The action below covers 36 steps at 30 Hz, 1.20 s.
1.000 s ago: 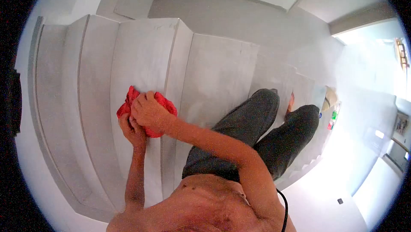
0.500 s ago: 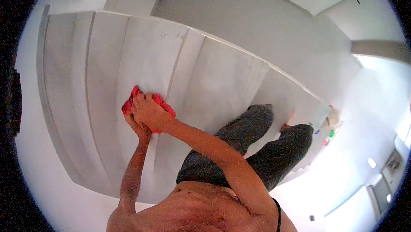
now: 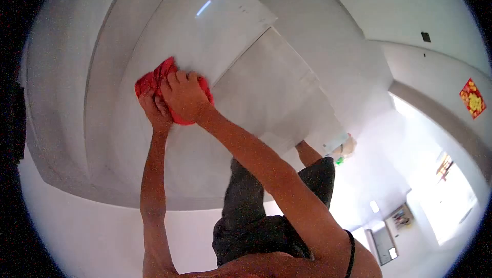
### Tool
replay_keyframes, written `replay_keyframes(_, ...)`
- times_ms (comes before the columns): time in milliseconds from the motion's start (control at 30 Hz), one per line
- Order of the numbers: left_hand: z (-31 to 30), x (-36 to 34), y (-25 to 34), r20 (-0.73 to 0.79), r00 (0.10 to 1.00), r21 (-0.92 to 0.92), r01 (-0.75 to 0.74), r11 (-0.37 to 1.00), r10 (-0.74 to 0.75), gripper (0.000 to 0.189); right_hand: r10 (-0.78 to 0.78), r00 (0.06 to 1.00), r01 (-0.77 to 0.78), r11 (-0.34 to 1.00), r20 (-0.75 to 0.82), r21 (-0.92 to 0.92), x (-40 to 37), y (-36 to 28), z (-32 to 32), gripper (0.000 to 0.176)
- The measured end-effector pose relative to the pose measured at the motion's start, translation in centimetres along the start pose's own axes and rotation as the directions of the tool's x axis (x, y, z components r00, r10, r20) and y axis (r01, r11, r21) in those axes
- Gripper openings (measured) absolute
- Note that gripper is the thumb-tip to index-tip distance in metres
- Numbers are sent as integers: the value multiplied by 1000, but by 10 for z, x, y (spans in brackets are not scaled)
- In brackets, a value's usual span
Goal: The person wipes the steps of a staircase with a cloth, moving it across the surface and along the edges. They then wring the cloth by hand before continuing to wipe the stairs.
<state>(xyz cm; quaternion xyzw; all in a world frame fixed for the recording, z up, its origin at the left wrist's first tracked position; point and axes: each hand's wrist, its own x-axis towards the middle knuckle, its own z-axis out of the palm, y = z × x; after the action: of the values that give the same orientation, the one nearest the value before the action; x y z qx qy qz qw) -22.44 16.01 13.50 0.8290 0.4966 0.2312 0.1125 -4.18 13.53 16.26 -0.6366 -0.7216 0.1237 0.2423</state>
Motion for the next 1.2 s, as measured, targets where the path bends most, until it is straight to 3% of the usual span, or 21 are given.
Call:
replay_keyframes(100, 4, -5, 1, -46, 999, -33, 20, 999, -21, 27, 3, 993, -10, 998, -114, -57, 0, -2, 6, 14)
replay_keyframes(200, 8, -13, -6, -81, 996, -56, 39, 998, -44, 29, 79, 987, -54, 984, 141, -172, 2, -8, 11, 8)
replay_keyframes(267, 15, -8, -4, -69, 998, -118, 4, 993, -12, 28, 109, 961, -62, 980, 255, -188, 6, -2, 2, 16)
replay_keyframes(300, 17, 1, 8, -73, 997, -57, 26, 998, -31, 29, 164, 931, -116, 980, 327, -161, 11, 4, -1, 23)
replay_keyframes(333, 17, -8, -2, -141, 990, -96, 11, 995, -25, 29, 51, 988, -28, 987, 148, -159, 6, -9, 9, 20)
replay_keyframes(367, 12, -12, -9, -104, 995, -82, 3, 997, -11, 29, -51, 998, 43, 983, -42, -176, 1, -16, 20, 17)
replay_keyframes(533, 21, 10, -10, -142, 989, -173, 12, 985, -37, 27, 103, 995, -104, 967, -14, -234, 14, -3, 29, 32)
replay_keyframes(633, 31, 9, -10, -171, 984, -131, 24, 991, -46, 24, 69, 994, -83, 981, -82, -177, 9, 5, 38, 34)
replay_keyframes(767, 30, 12, -16, -140, 989, -165, 30, 986, -54, 21, 21, 998, -37, 953, -57, -300, 12, 9, 47, 35)
replay_keyframes(1033, 32, 6, 3, -200, 978, -129, 32, 991, -58, 18, 68, 998, -65, 944, -3, -323, 0, 20, 38, 37)
replay_keyframes(1133, 3, 3, 2, -125, 990, -133, 42, 990, -59, 19, 99, 995, -98, 940, -13, -326, 0, -11, 21, 38)
replay_keyframes(1200, 10, 2, 2, -168, 984, -107, 38, 993, -56, 19, 109, 994, -107, 943, -11, -316, 1, -6, 28, 38)
